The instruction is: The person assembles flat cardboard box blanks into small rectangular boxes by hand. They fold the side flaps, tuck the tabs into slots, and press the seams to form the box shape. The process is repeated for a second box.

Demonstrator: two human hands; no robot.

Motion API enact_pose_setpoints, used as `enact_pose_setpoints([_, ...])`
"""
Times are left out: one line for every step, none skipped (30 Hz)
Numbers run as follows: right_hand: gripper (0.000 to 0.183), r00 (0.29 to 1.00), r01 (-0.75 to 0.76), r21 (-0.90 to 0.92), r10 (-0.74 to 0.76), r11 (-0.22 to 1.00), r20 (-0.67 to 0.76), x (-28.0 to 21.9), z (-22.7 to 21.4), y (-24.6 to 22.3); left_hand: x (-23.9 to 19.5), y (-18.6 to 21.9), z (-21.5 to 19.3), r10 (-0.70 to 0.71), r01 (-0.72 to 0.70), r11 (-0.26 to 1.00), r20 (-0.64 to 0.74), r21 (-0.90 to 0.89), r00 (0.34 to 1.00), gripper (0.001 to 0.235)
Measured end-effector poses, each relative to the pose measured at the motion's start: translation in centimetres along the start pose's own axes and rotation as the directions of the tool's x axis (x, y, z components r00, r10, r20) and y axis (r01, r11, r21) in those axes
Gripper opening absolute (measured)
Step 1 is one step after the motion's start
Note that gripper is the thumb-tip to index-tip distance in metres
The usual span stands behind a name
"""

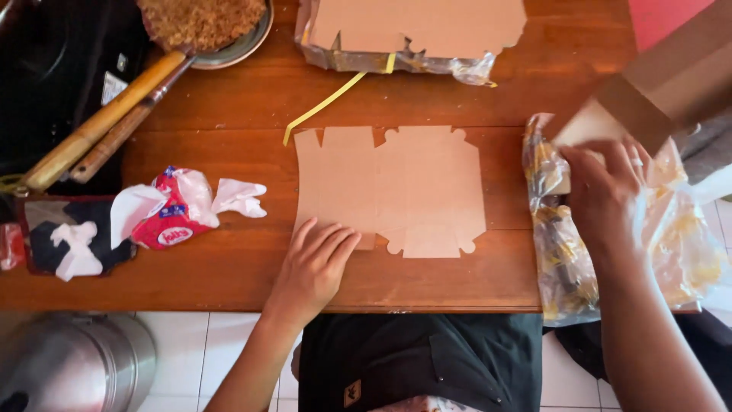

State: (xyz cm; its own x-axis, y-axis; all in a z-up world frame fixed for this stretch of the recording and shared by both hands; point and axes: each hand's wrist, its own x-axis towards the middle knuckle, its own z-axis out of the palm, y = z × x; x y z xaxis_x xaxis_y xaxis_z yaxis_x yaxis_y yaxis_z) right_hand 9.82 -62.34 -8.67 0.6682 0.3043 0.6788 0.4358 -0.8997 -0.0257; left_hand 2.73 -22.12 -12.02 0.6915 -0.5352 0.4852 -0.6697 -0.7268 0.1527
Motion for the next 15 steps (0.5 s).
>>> enact_pose_setpoints([0.012, 1.0, -0.004, -0.009, 0.004, 1.0, -0.013, 0.6, 0.7, 0.9, -0.1, 0.2, 0.2, 0.015, -0.015, 1.0, -0.006, 0.003, 1.0, 0.03])
enact_pose_setpoints([0.014, 0.998, 0.046, -0.054, -0.048, 0.997, -0.032, 1.2, 1.4, 1.8, -0.1, 0.3, 0.4, -0.016, 0.016, 1.0, -0.006, -0.003, 1.0, 0.029])
enact_pose_setpoints([0.02, 0.994, 0.098, -0.097, -0.103, 0.99, -0.046, 1.9, 2.1, 2.7, -0.3, 0.5, 0.6, -0.051, 0.051, 0.999, -0.005, -0.009, 0.999, 0.029])
enact_pose_setpoints([0.02, 0.993, 0.095, -0.104, -0.101, 0.99, -0.056, 2.5, 2.9, 3.4, 0.0, 0.7, 0.6, -0.041, 0.041, 0.999, -0.011, -0.005, 0.999, 0.029])
enact_pose_setpoints([0.017, 0.991, 0.112, -0.14, -0.122, 0.984, -0.062, 3.2, 3.9, 4.0, 0.2, 1.0, 0.5, -0.104, 0.104, 0.994, -0.012, -0.02, 0.995, 0.028])
enact_pose_setpoints([0.017, 0.988, 0.128, -0.175, -0.142, 0.976, -0.068, 4.0, 4.9, 4.7, 0.4, 1.3, 0.5, -0.166, 0.166, 0.986, -0.012, -0.035, 0.986, 0.027])
enact_pose_setpoints([0.017, 0.987, 0.128, -0.176, -0.142, 0.976, -0.075, 4.1, 6.2, 5.8, 0.5, 1.4, 0.6, -0.164, 0.163, 0.986, -0.016, -0.03, 0.986, 0.027])
enact_pose_setpoints([0.015, 0.99, 0.139, -0.197, -0.144, 0.971, -0.009, 4.2, 7.6, 6.9, 0.7, 1.6, 0.8, -0.211, 0.21, 0.977, -0.026, -0.043, 0.977, 0.027])
enact_pose_setpoints([0.013, 0.988, 0.15, -0.218, -0.141, 0.964, 0.056, 4.3, 8.9, 8.0, 0.9, 1.6, 0.9, -0.257, 0.254, 0.965, -0.035, -0.056, 0.966, 0.026])
enact_pose_setpoints([0.013, 0.989, 0.148, -0.22, -0.141, 0.964, 0.049, 4.2, 9.7, 8.8, 1.1, 1.7, 0.9, -0.252, 0.249, 0.967, -0.039, -0.052, 0.967, 0.026])
enact_pose_setpoints([0.016, 0.991, 0.107, -0.166, -0.091, 0.98, 0.101, 4.1, 10.5, 9.6, 1.2, 1.8, 1.0, -0.269, 0.268, 0.963, -0.012, -0.017, 0.963, 0.026])
enact_pose_setpoints([0.019, 0.987, 0.062, -0.113, -0.044, 0.992, 0.156, 4.0, 11.4, 10.4, 1.3, 1.9, 1.0, -0.286, 0.286, 0.958, 0.013, 0.018, 0.958, 0.026])
enact_pose_setpoints([0.019, 0.987, 0.06, -0.113, -0.042, 0.992, 0.158, 4.3, 10.5, 10.3, 1.4, 2.0, 1.1, -0.286, 0.285, 0.958, 0.015, 0.018, 0.958, 0.026])
enact_pose_setpoints([0.017, 0.974, -0.024, -0.253, 0.079, 0.967, 0.212, 4.7, 9.7, 10.2, 1.4, 2.1, 1.1, -0.287, 0.286, 0.957, 0.016, 0.045, 0.958, 0.024])
enact_pose_setpoints([0.016, 0.949, -0.095, -0.394, 0.203, 0.914, 0.242, 5.3, 8.9, 10.2, 1.6, 2.1, 1.2, -0.287, 0.285, 0.956, 0.012, 0.075, 0.958, 0.022])
